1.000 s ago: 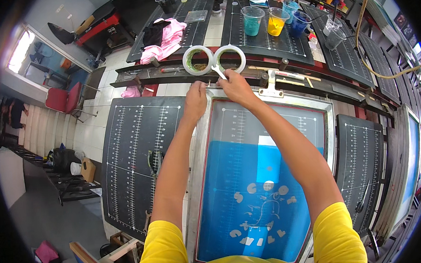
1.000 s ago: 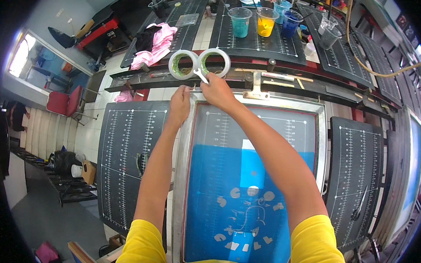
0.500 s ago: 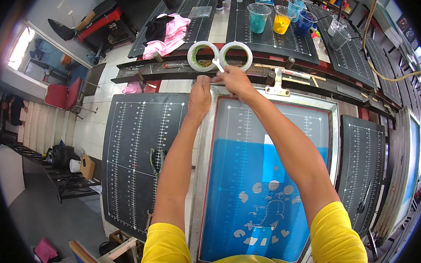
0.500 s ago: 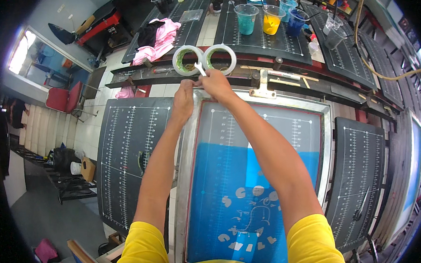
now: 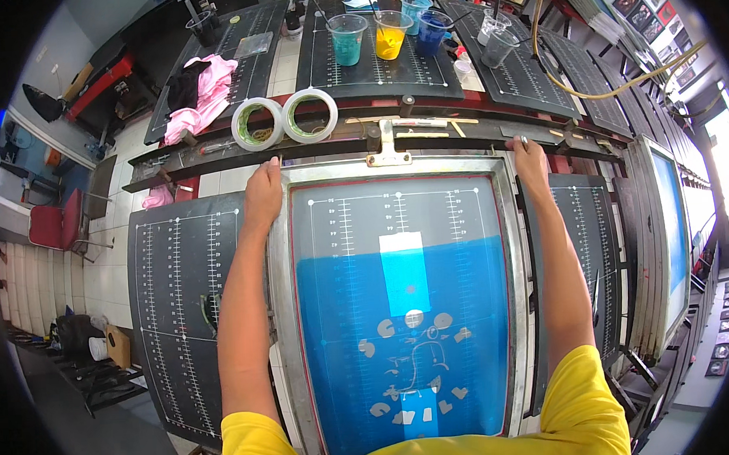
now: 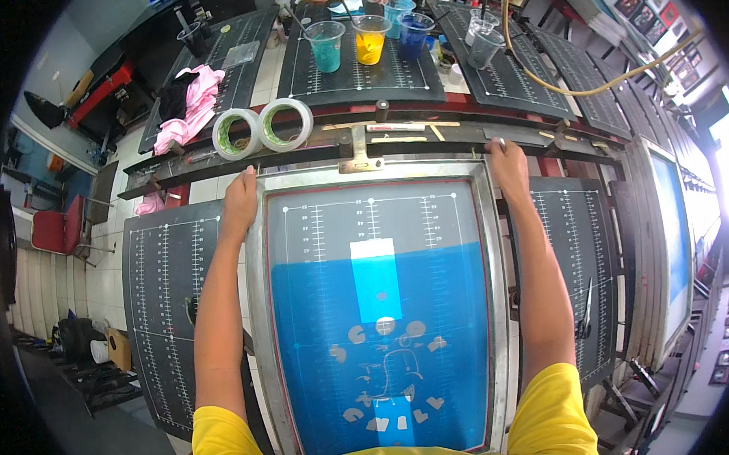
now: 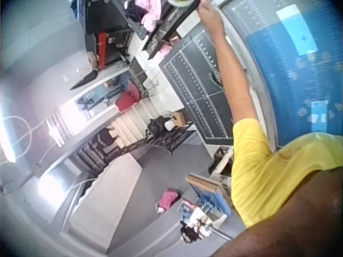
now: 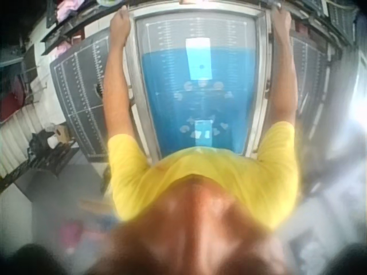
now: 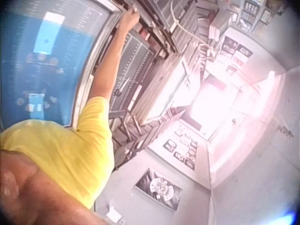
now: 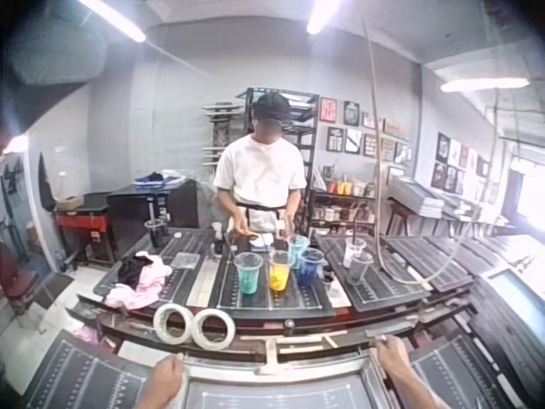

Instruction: The person prepares a screen for printing by applying tape to the edges of the screen frame and tightening the mounting bolts using a wrench. They then lift the frame to check the alignment on the table.

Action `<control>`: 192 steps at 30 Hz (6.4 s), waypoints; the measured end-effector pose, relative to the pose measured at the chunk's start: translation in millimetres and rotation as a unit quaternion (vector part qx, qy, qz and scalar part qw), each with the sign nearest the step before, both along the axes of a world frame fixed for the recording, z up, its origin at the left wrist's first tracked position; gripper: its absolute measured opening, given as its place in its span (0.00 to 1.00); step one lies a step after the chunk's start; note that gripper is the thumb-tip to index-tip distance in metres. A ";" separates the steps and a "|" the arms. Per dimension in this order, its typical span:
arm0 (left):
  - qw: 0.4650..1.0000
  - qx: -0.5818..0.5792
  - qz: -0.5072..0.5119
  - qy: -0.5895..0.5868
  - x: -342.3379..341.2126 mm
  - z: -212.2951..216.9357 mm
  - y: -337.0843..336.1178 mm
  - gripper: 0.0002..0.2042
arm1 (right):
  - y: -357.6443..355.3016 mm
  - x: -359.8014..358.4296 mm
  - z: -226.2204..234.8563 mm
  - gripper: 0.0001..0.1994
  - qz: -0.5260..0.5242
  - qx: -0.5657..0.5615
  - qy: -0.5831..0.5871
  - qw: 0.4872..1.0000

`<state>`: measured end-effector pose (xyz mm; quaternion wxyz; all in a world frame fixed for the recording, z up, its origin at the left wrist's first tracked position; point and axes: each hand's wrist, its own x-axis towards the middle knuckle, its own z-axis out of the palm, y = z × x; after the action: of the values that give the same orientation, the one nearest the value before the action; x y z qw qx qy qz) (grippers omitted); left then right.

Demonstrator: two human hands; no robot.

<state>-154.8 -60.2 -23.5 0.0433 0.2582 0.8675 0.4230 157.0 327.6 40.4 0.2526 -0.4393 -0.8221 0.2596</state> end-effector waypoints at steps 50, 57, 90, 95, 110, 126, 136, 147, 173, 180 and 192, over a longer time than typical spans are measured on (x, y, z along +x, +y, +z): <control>0.998 0.036 0.007 0.042 0.2 0.9 -7.1 0.18 | 63.1 9.4 9.4 0.13 0.293 0.137 -0.348 0.880; 0.997 0.031 0.016 0.063 -1.2 0.2 -9.0 0.21 | 55.6 7.8 -11.6 0.15 0.314 0.125 -0.285 0.897; 0.999 -0.035 0.026 -0.026 0.7 13.3 -9.4 0.25 | 68.2 16.0 -13.1 0.14 0.406 0.163 -0.189 0.879; 0.999 -0.022 0.037 -0.027 4.5 12.1 -3.2 0.25 | 54.6 -1.3 19.1 0.12 0.421 0.218 -0.320 0.820; 1.000 -0.007 0.027 -0.012 -1.7 4.4 -10.5 0.21 | 1.6 -59.0 51.9 0.08 0.350 0.395 -0.532 0.662; 0.999 0.008 0.031 0.020 4.3 9.4 -4.4 0.22 | 58.9 21.4 -24.0 0.12 0.331 0.149 -0.152 0.919; 0.999 0.029 0.036 0.022 3.9 4.5 -3.8 0.21 | 58.5 19.7 -29.4 0.13 0.347 0.096 -0.101 0.927; 0.999 0.004 0.037 -0.006 3.6 4.7 -0.6 0.21 | 76.9 19.6 -56.7 0.16 0.335 0.016 -0.051 0.941; 0.920 -0.073 -0.205 0.325 103.5 44.2 64.9 0.20 | 88.3 17.1 -38.9 0.11 0.399 0.046 -0.156 0.903; 0.908 -0.107 -0.286 0.287 171.7 26.0 135.2 0.27 | 84.1 11.5 -35.1 0.13 0.405 0.016 -0.150 0.902; 0.904 -0.169 -0.271 0.285 183.0 29.1 144.9 0.26 | 72.7 17.3 -19.9 0.18 0.394 0.088 -0.208 0.891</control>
<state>28.3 84.6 5.6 -0.0496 0.5820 0.7976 0.1506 174.3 400.3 20.6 -0.0094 -0.0994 -0.9809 0.1671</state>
